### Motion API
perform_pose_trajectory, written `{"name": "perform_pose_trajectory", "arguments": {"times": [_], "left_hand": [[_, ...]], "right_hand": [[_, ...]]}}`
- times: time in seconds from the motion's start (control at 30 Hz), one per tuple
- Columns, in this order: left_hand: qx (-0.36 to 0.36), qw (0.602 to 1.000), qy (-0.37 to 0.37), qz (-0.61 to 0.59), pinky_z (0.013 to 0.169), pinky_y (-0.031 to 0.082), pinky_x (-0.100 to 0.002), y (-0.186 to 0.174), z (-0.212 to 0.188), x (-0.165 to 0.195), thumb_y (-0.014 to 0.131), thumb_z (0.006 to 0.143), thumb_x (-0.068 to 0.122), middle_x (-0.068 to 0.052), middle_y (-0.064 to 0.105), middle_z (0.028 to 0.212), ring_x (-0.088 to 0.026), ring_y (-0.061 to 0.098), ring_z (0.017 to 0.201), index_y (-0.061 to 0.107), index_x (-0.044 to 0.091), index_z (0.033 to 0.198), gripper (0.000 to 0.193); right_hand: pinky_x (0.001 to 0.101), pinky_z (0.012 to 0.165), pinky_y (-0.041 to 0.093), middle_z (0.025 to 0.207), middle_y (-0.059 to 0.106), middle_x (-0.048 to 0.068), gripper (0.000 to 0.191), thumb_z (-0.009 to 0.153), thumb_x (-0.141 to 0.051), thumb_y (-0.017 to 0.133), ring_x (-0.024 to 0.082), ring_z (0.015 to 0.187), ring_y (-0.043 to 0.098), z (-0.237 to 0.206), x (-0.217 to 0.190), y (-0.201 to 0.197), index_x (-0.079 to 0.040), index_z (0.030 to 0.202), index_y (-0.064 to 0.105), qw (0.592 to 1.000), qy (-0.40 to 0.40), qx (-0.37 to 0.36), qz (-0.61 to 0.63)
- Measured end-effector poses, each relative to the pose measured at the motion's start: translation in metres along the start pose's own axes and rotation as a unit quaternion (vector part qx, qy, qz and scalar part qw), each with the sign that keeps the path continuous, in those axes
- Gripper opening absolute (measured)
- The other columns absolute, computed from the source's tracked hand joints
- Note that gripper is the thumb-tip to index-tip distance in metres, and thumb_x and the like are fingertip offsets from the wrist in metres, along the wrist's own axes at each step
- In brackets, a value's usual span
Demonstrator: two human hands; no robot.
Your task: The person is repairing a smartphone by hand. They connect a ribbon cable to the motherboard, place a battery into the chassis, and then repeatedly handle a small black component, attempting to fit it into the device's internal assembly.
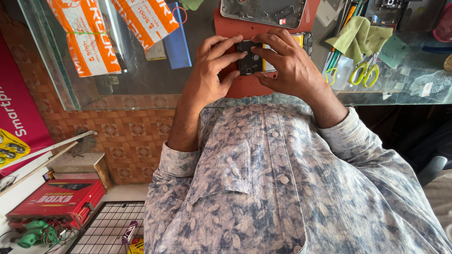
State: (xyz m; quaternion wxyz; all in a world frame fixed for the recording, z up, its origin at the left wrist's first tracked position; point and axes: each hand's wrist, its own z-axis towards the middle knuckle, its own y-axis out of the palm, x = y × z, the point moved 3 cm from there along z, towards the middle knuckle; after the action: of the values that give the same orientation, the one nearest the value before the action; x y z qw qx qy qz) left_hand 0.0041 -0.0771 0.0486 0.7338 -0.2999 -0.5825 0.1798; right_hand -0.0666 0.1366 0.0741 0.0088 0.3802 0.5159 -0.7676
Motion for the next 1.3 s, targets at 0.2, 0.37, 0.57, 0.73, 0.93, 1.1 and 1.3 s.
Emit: {"name": "perform_pose_trajectory", "arguments": {"times": [0.2,0.37,0.57,0.73,0.93,1.1,1.3], "left_hand": [[0.005,1.000,-0.023,-0.003,0.120,0.037,-0.046,0.001,0.002,0.001,0.091,0.081,0.016,-0.001,0.051,0.155,-0.028,0.046,0.141,0.065,0.005,0.136,0.062],[0.007,1.000,-0.020,0.016,0.119,0.037,-0.046,-0.003,0.005,0.006,0.091,0.080,0.017,-0.002,0.051,0.153,-0.029,0.045,0.139,0.066,0.005,0.135,0.061],[0.013,0.999,-0.024,0.034,0.114,0.038,-0.046,-0.007,0.009,0.013,0.092,0.078,0.015,-0.004,0.053,0.148,-0.030,0.047,0.137,0.070,0.004,0.129,0.056],[0.016,0.998,-0.051,0.029,0.112,0.042,-0.045,-0.008,0.015,0.014,0.092,0.073,0.012,-0.003,0.057,0.142,-0.029,0.049,0.133,0.075,0.006,0.120,0.050],[-0.002,0.997,-0.039,0.070,0.101,0.042,-0.046,-0.008,0.022,0.012,0.093,0.069,0.014,-0.002,0.060,0.130,-0.028,0.053,0.123,0.078,0.007,0.108,0.043],[0.017,0.996,-0.045,0.076,0.100,0.043,-0.046,-0.005,0.024,0.015,0.093,0.067,0.013,-0.001,0.061,0.126,-0.026,0.054,0.121,0.077,0.006,0.106,0.043],[0.023,0.994,-0.069,0.083,0.098,0.045,-0.045,-0.004,0.024,0.019,0.093,0.065,0.012,-0.003,0.061,0.125,-0.027,0.055,0.118,0.076,0.004,0.109,0.048]], "right_hand": [[0.0481,0.109,0.050,0.141,0.059,0.012,0.055,0.080,-0.017,0.091,0.035,0.131,0.054,0.002,0.002,0.001,-0.003,0.130,0.071,1.000,0.000,0.007,0.006],[0.0481,0.109,0.049,0.141,0.059,0.012,0.056,0.076,-0.014,0.090,0.035,0.131,0.054,0.005,0.002,0.000,-0.004,0.128,0.072,1.000,0.010,-0.001,0.023],[0.0482,0.108,0.048,0.142,0.058,0.014,0.050,0.080,-0.012,0.089,0.036,0.127,0.054,0.009,-0.003,-0.003,-0.002,0.127,0.073,0.999,0.023,-0.011,0.020],[0.0487,0.108,0.046,0.139,0.056,0.016,0.049,0.081,-0.014,0.087,0.037,0.127,0.053,0.013,-0.006,-0.007,-0.001,0.126,0.073,0.999,0.005,-0.015,0.031],[0.0485,0.112,0.045,0.139,0.058,0.015,0.047,0.079,-0.008,0.083,0.033,0.128,0.053,0.017,-0.003,-0.007,-0.004,0.126,0.076,0.999,0.011,-0.028,0.034],[0.0463,0.110,0.046,0.137,0.058,0.014,0.048,0.076,-0.008,0.085,0.035,0.129,0.052,0.016,-0.005,0.000,-0.004,0.122,0.076,0.998,0.049,-0.021,0.031],[0.0459,0.109,0.046,0.135,0.059,0.013,0.047,0.074,-0.010,0.089,0.035,0.127,0.053,0.020,-0.004,0.000,-0.004,0.119,0.077,0.998,0.049,-0.014,0.045]]}}
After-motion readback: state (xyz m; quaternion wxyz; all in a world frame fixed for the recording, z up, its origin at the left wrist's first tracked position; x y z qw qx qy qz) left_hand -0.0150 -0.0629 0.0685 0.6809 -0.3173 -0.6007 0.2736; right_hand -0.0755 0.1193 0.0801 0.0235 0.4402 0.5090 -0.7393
